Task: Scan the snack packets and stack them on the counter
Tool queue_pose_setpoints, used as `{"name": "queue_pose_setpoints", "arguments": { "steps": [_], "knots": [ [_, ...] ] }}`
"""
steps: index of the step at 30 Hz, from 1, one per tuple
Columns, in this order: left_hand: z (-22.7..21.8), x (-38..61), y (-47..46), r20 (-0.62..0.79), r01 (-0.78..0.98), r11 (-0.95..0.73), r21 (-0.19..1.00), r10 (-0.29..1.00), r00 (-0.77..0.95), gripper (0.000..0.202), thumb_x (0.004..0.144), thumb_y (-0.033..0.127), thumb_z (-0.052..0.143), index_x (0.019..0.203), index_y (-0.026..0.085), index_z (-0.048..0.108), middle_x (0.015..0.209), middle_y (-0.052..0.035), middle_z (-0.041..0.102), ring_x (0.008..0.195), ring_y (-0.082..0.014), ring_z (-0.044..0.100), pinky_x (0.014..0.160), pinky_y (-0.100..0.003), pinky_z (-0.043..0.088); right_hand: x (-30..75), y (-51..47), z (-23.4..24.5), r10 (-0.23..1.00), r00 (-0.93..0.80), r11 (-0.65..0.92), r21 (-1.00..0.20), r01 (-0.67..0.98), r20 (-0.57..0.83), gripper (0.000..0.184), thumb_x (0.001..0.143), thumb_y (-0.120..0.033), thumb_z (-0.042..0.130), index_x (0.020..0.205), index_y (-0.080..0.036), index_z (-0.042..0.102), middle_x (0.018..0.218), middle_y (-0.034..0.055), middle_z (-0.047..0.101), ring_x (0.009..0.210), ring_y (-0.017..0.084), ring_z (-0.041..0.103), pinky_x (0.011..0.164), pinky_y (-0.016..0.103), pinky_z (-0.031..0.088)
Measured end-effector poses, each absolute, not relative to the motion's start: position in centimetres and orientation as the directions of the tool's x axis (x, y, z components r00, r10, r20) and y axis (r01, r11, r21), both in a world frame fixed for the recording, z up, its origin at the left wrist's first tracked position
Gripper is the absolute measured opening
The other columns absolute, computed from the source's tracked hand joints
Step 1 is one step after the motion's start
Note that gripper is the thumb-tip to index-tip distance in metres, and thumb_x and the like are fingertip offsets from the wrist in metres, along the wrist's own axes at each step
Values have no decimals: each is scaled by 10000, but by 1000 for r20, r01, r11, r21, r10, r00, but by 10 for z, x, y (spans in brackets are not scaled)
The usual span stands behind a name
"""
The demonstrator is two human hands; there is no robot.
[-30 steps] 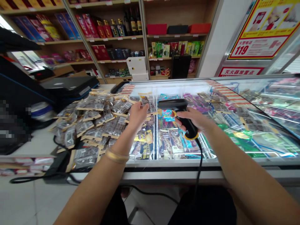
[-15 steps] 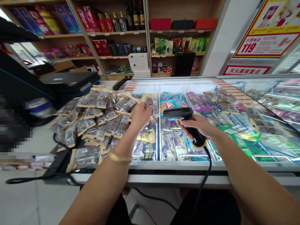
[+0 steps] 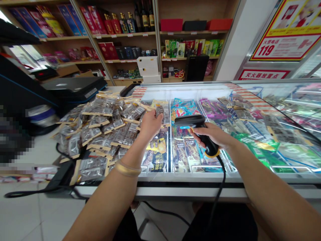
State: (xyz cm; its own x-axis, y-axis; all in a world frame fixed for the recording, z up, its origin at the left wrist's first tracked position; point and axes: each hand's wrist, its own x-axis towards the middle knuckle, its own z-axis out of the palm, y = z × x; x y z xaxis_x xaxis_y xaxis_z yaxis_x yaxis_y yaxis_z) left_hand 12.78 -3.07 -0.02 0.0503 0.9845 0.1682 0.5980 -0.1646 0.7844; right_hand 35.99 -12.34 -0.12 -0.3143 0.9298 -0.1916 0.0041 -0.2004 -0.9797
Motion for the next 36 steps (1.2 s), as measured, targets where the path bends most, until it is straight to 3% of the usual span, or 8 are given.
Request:
{"name": "queue_pose_setpoints", "arguments": {
  "steps": [9, 15, 17, 22, 25, 28, 32, 36],
  "knots": [
    [1, 128, -33, 163, 561, -174, 809, 984, 69, 224, 891, 283, 516, 888, 165, 707, 738, -27, 713, 707, -184, 639, 677, -270, 476, 358, -123, 1, 938, -264, -228, -974, 15, -224, 405, 650, -461, 850, 744, -175, 578, 569, -20, 571, 403, 108, 513, 419, 255, 381],
    [-2, 130, -34, 202, 602, -213, 770, 975, 87, 210, 898, 296, 523, 860, 165, 682, 712, -24, 683, 684, -186, 630, 650, -281, 453, 358, -124, 0, 945, -243, -232, -972, -31, -218, 422, 627, -450, 861, 791, -178, 583, 557, -26, 570, 388, 113, 502, 402, 252, 365],
    [-2, 131, -35, 222, 609, -233, 758, 970, 96, 217, 899, 292, 525, 925, 155, 692, 770, -44, 708, 723, -201, 647, 683, -302, 484, 358, -123, -1, 955, -226, -212, -975, -61, -194, 427, 641, -474, 849, 819, -176, 599, 551, -30, 567, 386, 111, 496, 399, 249, 362],
    [24, 112, -33, 385, 562, -350, 749, 921, 59, 451, 912, 259, 520, 1340, 139, 597, 1151, -121, 742, 942, -227, 703, 918, -373, 546, 346, -116, 5, 978, -175, -142, -979, -146, -115, 444, 642, -493, 834, 875, -169, 640, 559, -31, 574, 388, 105, 497, 389, 231, 347],
    [54, 81, -29, 477, 658, -363, 660, 879, 6, 544, 934, 271, 491, 1470, 172, 500, 1312, -131, 693, 1102, -259, 683, 1014, -404, 515, 327, -107, 16, 980, -185, -106, -978, -178, -73, 413, 649, -475, 828, 856, -171, 639, 561, -26, 579, 400, 108, 507, 391, 231, 363],
    [76, 48, -28, 450, 838, -197, 509, 891, -64, 532, 947, 294, 462, 1465, 192, 525, 1300, -143, 694, 1208, -324, 640, 1070, -476, 471, 299, -96, 25, 975, -216, -95, -971, -219, -47, 390, 657, -448, 817, 861, -175, 626, 568, -24, 586, 401, 108, 498, 391, 237, 376],
    [75, 27, -36, 418, 973, -7, 231, 904, -93, 554, 904, 339, 530, 1425, 164, 601, 1421, -240, 587, 1407, -428, 462, 1156, -583, 353, 264, -83, 22, 958, -282, -128, -950, -286, -44, 375, 665, -437, 789, 874, -190, 601, 561, -37, 571, 404, 110, 480, 395, 245, 387],
    [61, 26, -45, 420, 986, -25, 162, 906, -46, 524, 907, 353, 519, 1401, 232, 641, 1560, -199, 468, 1491, -414, 356, 1201, -607, 274, 248, -77, 8, 956, -279, -175, -943, -285, -93, 394, 646, -443, 792, 869, -184, 595, 553, -34, 570, 401, 112, 475, 390, 246, 379]
  ]
}}
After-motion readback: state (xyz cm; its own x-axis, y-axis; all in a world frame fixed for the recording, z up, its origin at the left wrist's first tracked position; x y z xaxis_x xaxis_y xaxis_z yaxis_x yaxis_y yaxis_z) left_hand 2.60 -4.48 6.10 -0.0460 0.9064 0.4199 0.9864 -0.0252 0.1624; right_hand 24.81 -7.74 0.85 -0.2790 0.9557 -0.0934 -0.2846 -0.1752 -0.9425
